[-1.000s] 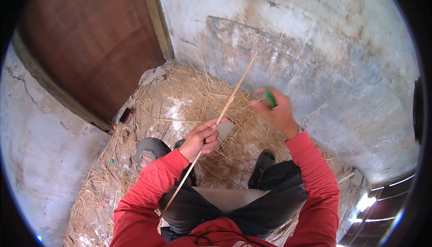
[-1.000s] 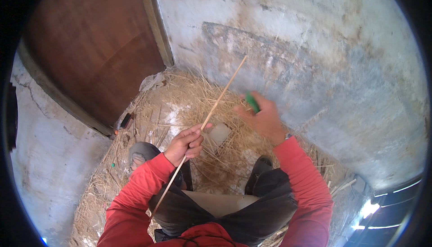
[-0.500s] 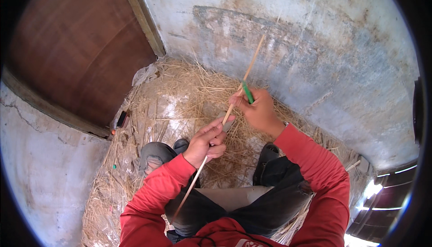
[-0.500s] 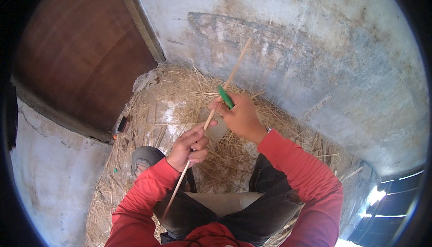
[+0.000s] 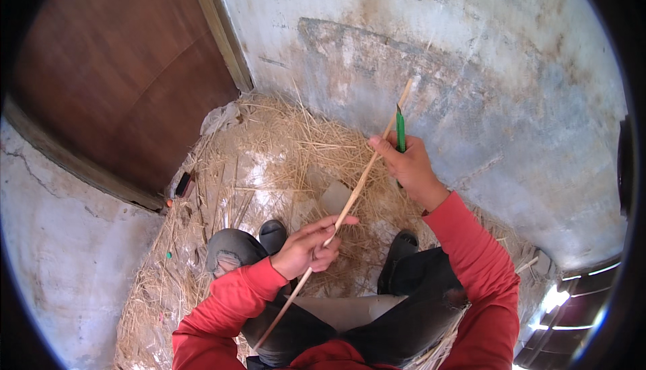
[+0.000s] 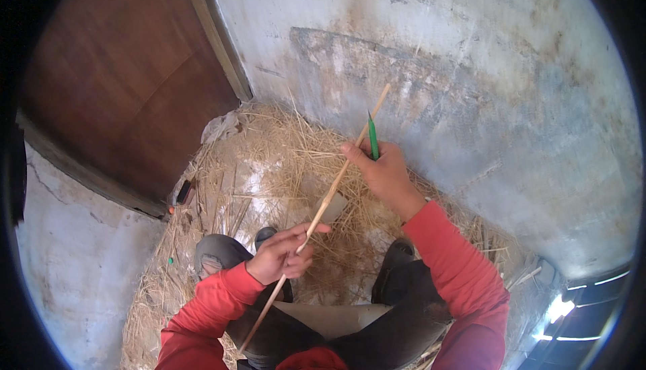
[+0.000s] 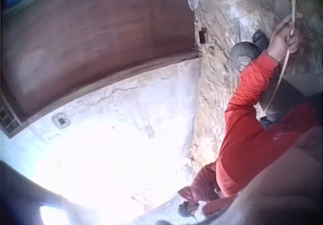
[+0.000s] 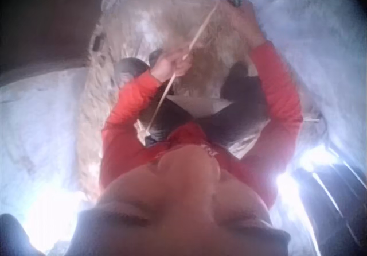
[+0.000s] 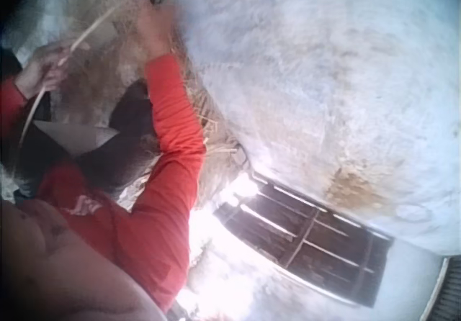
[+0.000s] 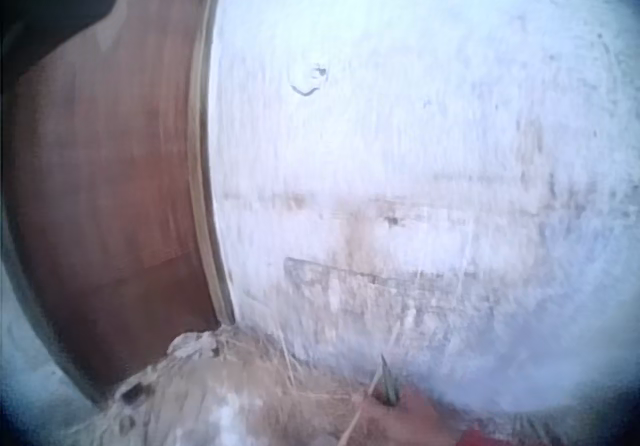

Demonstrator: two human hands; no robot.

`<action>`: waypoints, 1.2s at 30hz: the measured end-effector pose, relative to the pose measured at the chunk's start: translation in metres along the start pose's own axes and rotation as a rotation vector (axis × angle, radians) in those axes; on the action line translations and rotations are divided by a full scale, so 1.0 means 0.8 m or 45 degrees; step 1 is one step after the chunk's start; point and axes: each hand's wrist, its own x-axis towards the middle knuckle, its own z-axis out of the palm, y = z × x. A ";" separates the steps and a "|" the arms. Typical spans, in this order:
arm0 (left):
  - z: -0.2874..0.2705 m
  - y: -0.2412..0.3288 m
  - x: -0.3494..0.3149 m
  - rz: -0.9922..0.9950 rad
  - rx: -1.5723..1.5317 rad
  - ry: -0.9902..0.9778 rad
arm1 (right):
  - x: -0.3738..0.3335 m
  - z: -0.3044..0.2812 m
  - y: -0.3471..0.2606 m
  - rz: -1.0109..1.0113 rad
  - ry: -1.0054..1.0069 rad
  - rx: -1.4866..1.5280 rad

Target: The person shapes a thin wooden rod by scraping its surface with a utility knife and then chops it using a machete while sitting on a straw-covered floor.

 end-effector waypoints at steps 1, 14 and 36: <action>-0.003 0.005 0.000 0.092 0.303 0.002 | -0.003 0.005 -0.008 0.003 0.010 0.023; 0.210 0.098 -0.115 1.693 0.941 -0.218 | -0.021 0.006 -0.009 0.036 0.007 -0.010; 0.249 0.076 -0.129 1.594 0.767 -0.523 | -0.045 -0.004 -0.020 -0.020 0.011 -0.004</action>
